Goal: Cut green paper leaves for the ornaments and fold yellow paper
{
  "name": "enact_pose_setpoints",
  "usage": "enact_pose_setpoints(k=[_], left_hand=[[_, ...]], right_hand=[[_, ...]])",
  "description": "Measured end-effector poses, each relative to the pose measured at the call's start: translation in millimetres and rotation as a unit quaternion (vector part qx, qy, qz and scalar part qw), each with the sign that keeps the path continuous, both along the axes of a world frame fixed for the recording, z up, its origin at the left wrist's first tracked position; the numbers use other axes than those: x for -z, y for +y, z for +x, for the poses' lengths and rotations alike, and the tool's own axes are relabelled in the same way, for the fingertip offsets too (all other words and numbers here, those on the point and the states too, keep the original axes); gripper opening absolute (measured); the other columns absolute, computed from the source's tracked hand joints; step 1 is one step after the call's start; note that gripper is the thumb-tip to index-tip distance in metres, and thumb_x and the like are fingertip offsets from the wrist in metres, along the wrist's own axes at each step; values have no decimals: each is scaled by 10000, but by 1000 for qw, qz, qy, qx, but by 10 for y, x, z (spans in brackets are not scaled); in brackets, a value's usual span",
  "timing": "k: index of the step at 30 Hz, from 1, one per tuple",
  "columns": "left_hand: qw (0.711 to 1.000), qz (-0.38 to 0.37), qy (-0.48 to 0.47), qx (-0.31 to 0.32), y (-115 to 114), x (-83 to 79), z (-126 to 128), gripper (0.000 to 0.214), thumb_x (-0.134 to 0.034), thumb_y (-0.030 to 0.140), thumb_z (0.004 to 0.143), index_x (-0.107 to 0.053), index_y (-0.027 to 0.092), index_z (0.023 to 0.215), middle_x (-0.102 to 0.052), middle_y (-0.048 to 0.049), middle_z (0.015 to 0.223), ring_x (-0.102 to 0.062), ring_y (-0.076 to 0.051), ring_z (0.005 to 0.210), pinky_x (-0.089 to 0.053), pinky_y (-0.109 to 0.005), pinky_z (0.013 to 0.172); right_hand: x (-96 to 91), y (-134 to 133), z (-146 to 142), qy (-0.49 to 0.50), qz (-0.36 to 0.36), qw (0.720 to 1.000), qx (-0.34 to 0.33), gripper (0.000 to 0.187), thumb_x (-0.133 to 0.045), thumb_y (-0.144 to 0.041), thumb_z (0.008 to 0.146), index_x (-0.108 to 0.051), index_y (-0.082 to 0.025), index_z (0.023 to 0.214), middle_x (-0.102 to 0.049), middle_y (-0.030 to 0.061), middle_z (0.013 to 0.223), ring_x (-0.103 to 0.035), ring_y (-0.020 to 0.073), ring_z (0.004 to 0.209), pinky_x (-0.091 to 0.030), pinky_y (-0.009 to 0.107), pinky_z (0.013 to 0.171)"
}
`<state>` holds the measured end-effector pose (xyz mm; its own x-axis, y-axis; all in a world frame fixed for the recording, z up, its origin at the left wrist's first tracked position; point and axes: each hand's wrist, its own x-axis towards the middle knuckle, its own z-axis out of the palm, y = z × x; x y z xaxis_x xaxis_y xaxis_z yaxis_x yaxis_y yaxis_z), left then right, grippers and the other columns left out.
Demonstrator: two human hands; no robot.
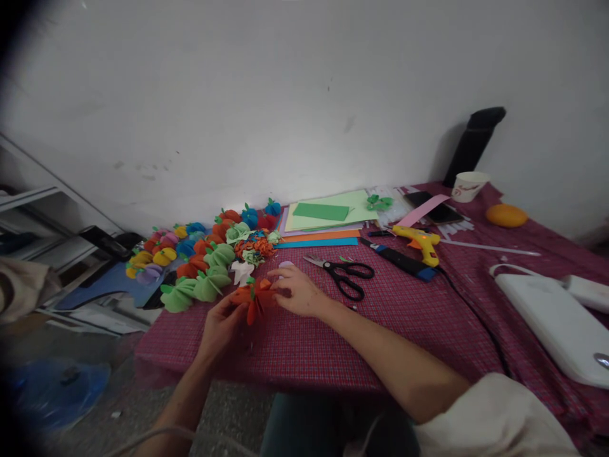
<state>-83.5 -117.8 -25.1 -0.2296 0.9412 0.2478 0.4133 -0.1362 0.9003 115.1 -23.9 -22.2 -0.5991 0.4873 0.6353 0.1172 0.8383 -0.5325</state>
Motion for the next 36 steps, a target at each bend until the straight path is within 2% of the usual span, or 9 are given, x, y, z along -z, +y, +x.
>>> enact_pose_setpoints(k=[3,7,13,23,29,36], left_hand=[[1000,-1,4,23,-14,-2,-21,231,-559,282,749,-636,165,934,-648,-64,1001,-584,-179,902,-437,-301,831],[996,19,83,20,-62,-8,-78,169,-588,268,738,-644,175,868,-625,-68,1031,-546,-194,996,-379,-341,923],[985,29,169,16,-126,-23,-155,130,-584,280,748,-654,215,837,-639,-51,948,-566,-182,925,-421,-328,858],[984,26,174,-3,-228,-101,-297,104,-565,236,756,-638,205,824,-637,-43,960,-564,-171,925,-420,-304,843],[985,12,170,-25,-301,-73,-460,123,-553,255,750,-634,197,822,-636,-58,966,-570,-172,899,-433,-289,803],[986,-2,128,-109,-389,-138,-772,166,-574,260,679,-621,166,808,-652,-62,963,-578,-194,894,-442,-289,785]], right_hand=[[-17,-1,-6,-8,5,1000,-26,164,-546,-122,743,-655,-199,838,-648,56,990,-568,163,952,-423,336,875],[-33,-15,-21,-11,12,998,-55,171,-520,-116,770,-653,-180,856,-665,59,903,-587,155,890,-436,315,838],[-32,-47,-34,-25,13,998,-64,163,-527,-128,772,-654,-182,857,-666,60,902,-582,161,906,-433,317,835],[1,-69,-49,-43,24,994,-94,170,-615,-243,738,-652,-172,889,-644,78,987,-550,178,981,-404,335,889],[43,-117,-55,-72,20,992,-98,302,-652,-315,712,-634,-185,984,-597,91,1090,-493,194,1063,-381,357,918],[17,-114,-41,-86,18,992,-93,265,-624,-252,738,-633,-174,991,-598,99,1090,-494,191,1072,-355,374,947]])
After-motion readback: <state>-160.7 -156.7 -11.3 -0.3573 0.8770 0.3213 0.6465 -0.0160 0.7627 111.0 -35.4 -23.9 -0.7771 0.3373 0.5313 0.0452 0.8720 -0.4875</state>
